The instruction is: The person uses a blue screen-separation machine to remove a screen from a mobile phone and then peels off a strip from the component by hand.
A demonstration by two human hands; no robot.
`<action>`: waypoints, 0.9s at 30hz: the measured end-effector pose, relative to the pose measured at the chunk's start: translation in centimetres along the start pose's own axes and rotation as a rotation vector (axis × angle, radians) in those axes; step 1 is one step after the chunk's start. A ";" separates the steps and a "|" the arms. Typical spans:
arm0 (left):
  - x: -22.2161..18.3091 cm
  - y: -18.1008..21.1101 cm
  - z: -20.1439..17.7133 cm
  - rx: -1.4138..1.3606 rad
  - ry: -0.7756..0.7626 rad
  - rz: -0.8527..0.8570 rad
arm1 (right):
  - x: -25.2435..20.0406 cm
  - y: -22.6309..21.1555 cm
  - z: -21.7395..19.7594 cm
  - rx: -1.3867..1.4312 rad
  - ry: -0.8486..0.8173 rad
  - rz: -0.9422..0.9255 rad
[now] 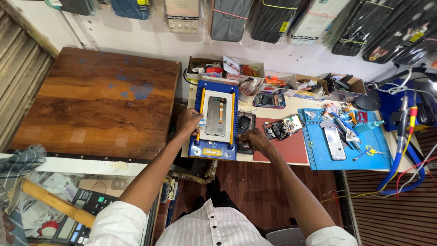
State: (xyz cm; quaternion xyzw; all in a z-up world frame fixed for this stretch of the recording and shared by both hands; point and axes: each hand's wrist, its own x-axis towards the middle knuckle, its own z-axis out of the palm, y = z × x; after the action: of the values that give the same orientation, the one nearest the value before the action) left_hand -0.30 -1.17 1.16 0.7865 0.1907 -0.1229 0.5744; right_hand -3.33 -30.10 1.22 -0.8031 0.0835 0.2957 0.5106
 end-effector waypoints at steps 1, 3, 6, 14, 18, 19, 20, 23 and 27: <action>-0.2 0.2 0.0 -0.034 -0.003 -0.013 | -0.1 0.1 0.0 0.009 -0.021 0.013; -0.4 0.2 -0.4 -0.103 -0.001 -0.042 | -0.2 0.3 0.0 0.010 -0.038 0.028; 0.3 -1.4 -1.6 -0.237 -0.127 -0.102 | 0.4 1.0 0.1 -0.008 -0.029 0.012; 1.1 -7.0 -2.5 -0.454 -0.114 -0.163 | 3.1 2.5 0.3 0.244 0.070 -0.219; 0.9 -8.1 -2.3 -0.690 -0.105 -0.202 | 3.0 0.2 1.4 0.630 0.037 -0.282; 0.5 -8.1 -2.2 -0.664 -0.088 -0.252 | 2.9 -0.6 1.8 0.746 0.052 -0.328; 0.1 -8.0 -2.2 -0.636 -0.070 -0.299 | 2.9 -1.6 2.4 0.865 0.065 -0.377; -0.6 -7.7 -2.5 -0.603 -0.024 -0.353 | 3.1 -3.7 2.9 1.092 0.150 -0.295; -0.7 -8.2 -2.5 -0.682 -0.011 -0.285 | 6.2 -2.0 3.2 1.142 0.062 -0.467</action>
State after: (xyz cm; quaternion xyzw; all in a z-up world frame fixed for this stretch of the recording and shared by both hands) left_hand -4.62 3.28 -4.81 0.5148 0.3253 -0.1351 0.7816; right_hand 1.35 -25.30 -1.69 -0.4083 0.0654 0.0614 0.9084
